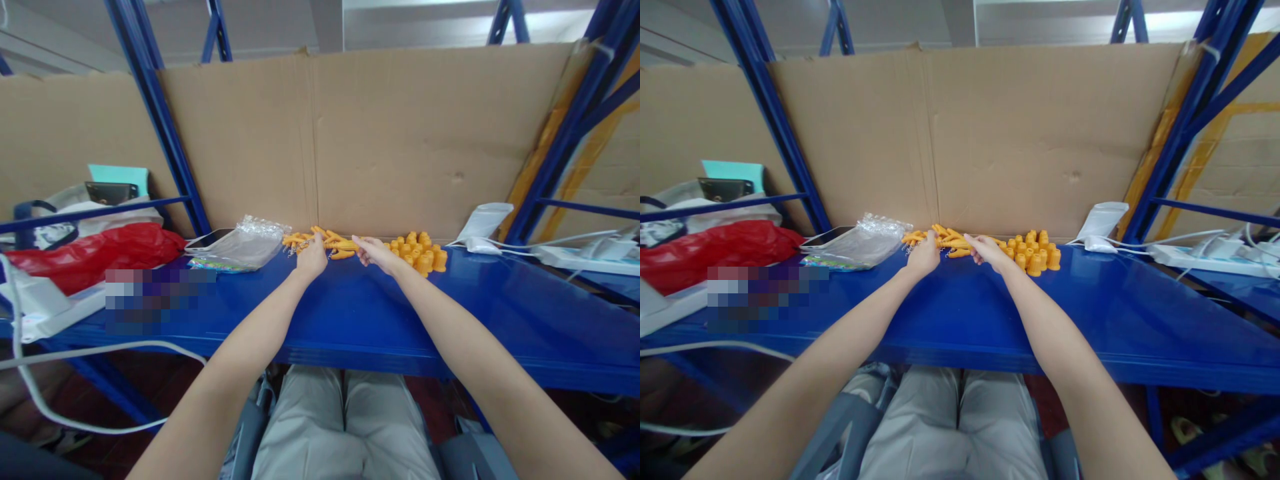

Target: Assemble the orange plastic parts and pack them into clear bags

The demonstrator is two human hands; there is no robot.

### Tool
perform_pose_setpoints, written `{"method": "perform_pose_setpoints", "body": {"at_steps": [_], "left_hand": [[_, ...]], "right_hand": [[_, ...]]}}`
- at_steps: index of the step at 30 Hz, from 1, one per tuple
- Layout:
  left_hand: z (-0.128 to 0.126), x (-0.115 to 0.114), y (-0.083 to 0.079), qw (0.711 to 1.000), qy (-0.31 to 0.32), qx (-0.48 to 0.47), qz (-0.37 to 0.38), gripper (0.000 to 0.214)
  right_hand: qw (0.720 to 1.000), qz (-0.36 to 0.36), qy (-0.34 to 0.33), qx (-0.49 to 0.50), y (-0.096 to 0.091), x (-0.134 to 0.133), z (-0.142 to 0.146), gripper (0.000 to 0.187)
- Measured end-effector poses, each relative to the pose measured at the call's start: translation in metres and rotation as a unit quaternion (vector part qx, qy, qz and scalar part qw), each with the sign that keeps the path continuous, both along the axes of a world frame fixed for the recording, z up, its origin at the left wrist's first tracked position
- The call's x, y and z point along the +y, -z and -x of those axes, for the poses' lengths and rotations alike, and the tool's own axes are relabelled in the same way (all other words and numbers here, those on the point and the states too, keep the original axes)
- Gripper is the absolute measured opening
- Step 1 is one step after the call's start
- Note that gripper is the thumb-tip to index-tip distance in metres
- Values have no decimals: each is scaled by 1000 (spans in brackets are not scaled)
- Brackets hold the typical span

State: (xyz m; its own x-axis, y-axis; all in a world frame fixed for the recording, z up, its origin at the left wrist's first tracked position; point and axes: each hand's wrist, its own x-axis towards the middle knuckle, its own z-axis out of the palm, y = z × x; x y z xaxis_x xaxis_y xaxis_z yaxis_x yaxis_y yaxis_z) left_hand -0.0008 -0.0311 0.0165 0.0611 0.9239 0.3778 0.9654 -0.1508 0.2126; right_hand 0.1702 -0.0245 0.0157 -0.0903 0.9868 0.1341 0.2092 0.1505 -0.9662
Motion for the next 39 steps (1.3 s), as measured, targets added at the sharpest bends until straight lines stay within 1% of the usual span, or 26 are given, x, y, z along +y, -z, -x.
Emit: {"method": "perform_pose_setpoints", "body": {"at_steps": [2,4,8,10,13,16,18,20,21,24,27,31,33,35,37,39], "left_hand": [[0,0,0,1000,-7,1,4,48],[0,1,0,1000,-9,1,9,49],[1,4,1,1000,-9,3,24,41],[1,7,2,1000,-6,-2,26,39],[3,9,3,1000,-1,-15,24,39],[3,10,3,999,-1,-27,19,41],[3,10,3,999,-3,-32,13,41],[3,10,4,999,-1,-34,8,41],[3,10,4,999,1,-36,7,40],[3,10,5,999,10,-41,4,41],[3,12,6,999,11,-45,6,43],[5,14,7,999,7,-45,13,43],[5,14,7,999,5,-39,19,44],[6,13,6,999,2,-28,29,44],[6,12,5,999,-3,-16,46,44],[6,11,5,998,-6,-5,65,42]], "right_hand": [[1000,-2,3,-2,1,1,-2,32],[1000,-18,5,-6,2,3,-3,25],[997,-75,10,-27,4,9,-5,13],[994,-101,4,-42,5,11,-8,15],[990,-126,-8,-56,7,14,-11,26],[991,-120,-8,-53,6,12,-11,30],[994,-103,-6,-44,5,9,-10,23],[997,-72,-7,-37,3,6,-7,12],[998,-54,-9,-36,2,5,-6,11],[999,-18,-10,-45,0,3,-3,21],[998,-35,-7,-57,-1,3,-3,19],[992,-78,-10,-98,3,7,-4,9],[983,-110,-8,-146,6,10,-6,4],[963,-164,-1,-216,10,13,-7,7],[928,-217,1,-305,12,13,-7,15],[882,-256,-4,-395,12,10,-7,22]]}}
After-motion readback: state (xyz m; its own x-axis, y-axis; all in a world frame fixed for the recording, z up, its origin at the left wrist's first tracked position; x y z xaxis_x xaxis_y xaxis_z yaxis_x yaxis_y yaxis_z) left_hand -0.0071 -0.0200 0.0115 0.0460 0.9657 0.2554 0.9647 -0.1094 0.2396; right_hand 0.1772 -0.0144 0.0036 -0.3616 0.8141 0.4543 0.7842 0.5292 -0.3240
